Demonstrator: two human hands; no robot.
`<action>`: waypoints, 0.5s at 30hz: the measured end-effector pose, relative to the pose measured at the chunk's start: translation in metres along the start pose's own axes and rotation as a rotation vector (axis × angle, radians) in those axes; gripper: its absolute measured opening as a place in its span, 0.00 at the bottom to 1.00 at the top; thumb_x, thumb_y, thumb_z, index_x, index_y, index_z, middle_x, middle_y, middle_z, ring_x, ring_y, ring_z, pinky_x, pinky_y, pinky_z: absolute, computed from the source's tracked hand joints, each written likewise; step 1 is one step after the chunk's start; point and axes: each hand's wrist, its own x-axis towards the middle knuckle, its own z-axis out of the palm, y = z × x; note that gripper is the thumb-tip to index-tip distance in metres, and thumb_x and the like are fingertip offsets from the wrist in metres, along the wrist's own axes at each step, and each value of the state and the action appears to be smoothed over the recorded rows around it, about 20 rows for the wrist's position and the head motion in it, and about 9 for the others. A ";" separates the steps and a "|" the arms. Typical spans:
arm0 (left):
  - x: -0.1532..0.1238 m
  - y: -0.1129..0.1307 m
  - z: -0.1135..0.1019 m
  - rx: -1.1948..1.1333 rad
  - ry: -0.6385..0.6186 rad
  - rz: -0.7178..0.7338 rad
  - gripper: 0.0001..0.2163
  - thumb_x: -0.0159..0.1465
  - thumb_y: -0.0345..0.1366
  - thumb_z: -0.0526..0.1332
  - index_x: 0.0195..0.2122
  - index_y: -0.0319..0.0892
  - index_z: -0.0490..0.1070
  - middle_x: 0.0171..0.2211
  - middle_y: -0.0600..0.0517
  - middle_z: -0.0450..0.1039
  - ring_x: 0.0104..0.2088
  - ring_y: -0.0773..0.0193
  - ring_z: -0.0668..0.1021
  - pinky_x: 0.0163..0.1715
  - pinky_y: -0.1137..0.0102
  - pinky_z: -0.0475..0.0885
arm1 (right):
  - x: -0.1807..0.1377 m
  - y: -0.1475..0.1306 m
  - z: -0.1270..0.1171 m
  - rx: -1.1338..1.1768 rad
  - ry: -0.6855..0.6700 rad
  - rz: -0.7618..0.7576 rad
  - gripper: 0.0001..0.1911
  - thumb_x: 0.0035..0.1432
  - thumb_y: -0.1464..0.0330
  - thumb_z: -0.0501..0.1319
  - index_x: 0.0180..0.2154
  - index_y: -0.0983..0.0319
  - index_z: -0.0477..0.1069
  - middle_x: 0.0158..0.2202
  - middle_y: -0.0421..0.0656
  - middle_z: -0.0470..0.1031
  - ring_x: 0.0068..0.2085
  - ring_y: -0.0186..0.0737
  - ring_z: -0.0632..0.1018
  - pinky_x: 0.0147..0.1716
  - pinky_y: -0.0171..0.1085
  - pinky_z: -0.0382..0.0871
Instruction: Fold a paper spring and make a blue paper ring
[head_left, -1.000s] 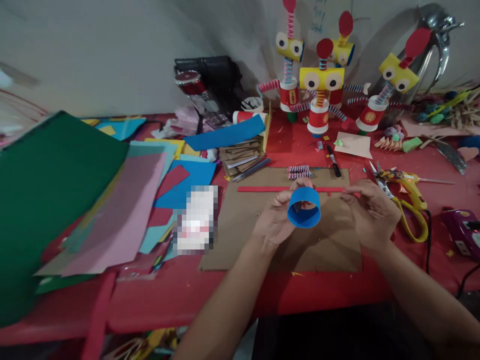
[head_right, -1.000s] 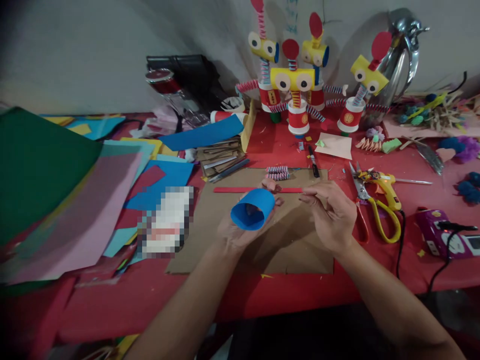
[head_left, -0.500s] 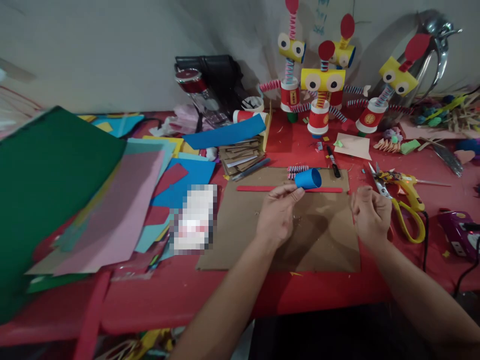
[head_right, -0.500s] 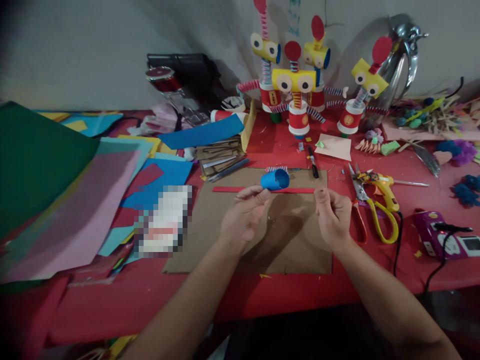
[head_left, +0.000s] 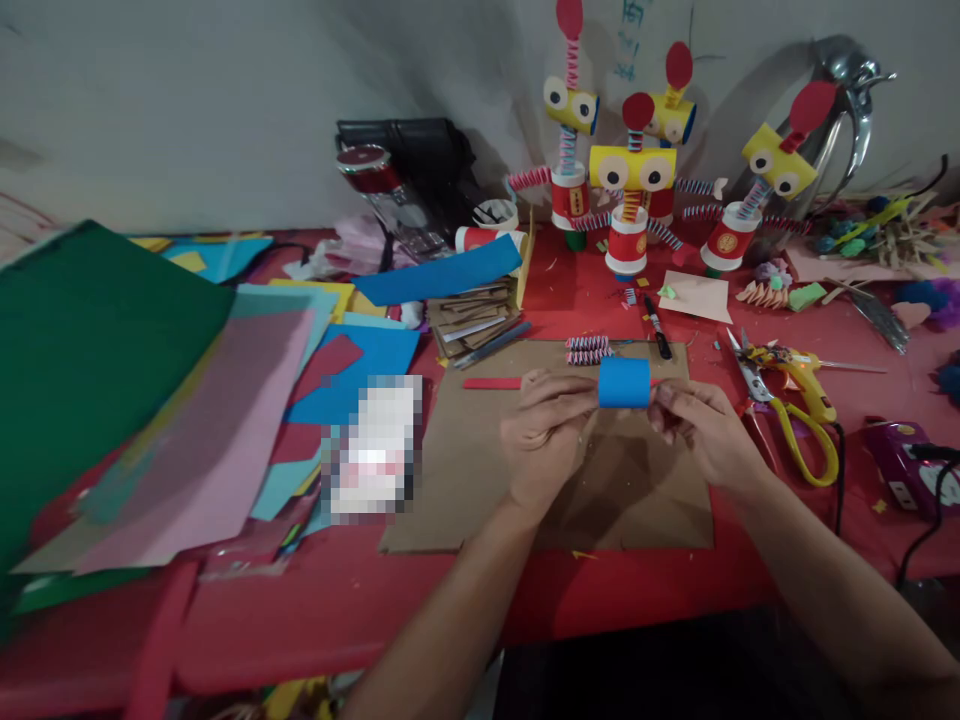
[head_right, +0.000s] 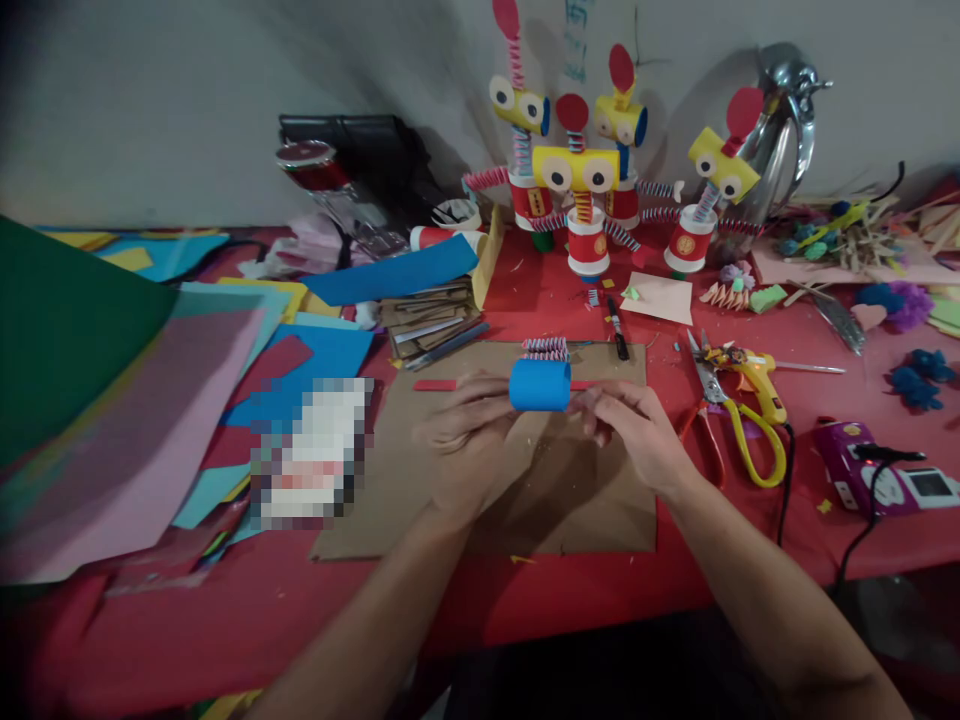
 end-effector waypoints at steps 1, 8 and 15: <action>-0.001 -0.002 -0.002 0.032 -0.025 0.027 0.10 0.54 0.30 0.67 0.22 0.55 0.80 0.28 0.56 0.79 0.32 0.62 0.76 0.51 0.62 0.64 | 0.000 0.000 0.000 0.000 -0.031 0.031 0.14 0.54 0.60 0.62 0.22 0.62 0.70 0.19 0.37 0.68 0.19 0.29 0.65 0.18 0.30 0.58; -0.004 0.003 0.003 -0.058 -0.042 -0.087 0.09 0.52 0.30 0.69 0.29 0.56 0.80 0.31 0.56 0.80 0.37 0.60 0.78 0.54 0.60 0.63 | 0.001 0.003 -0.002 0.015 0.013 0.064 0.12 0.46 0.64 0.63 0.17 0.61 0.67 0.14 0.35 0.62 0.19 0.28 0.61 0.19 0.30 0.54; 0.003 0.010 0.007 -0.405 -0.092 -0.485 0.03 0.51 0.32 0.69 0.29 0.44 0.81 0.31 0.49 0.80 0.34 0.61 0.79 0.38 0.67 0.73 | 0.006 0.014 -0.005 0.023 0.088 0.099 0.12 0.44 0.59 0.66 0.20 0.59 0.70 0.16 0.35 0.63 0.19 0.30 0.61 0.18 0.31 0.56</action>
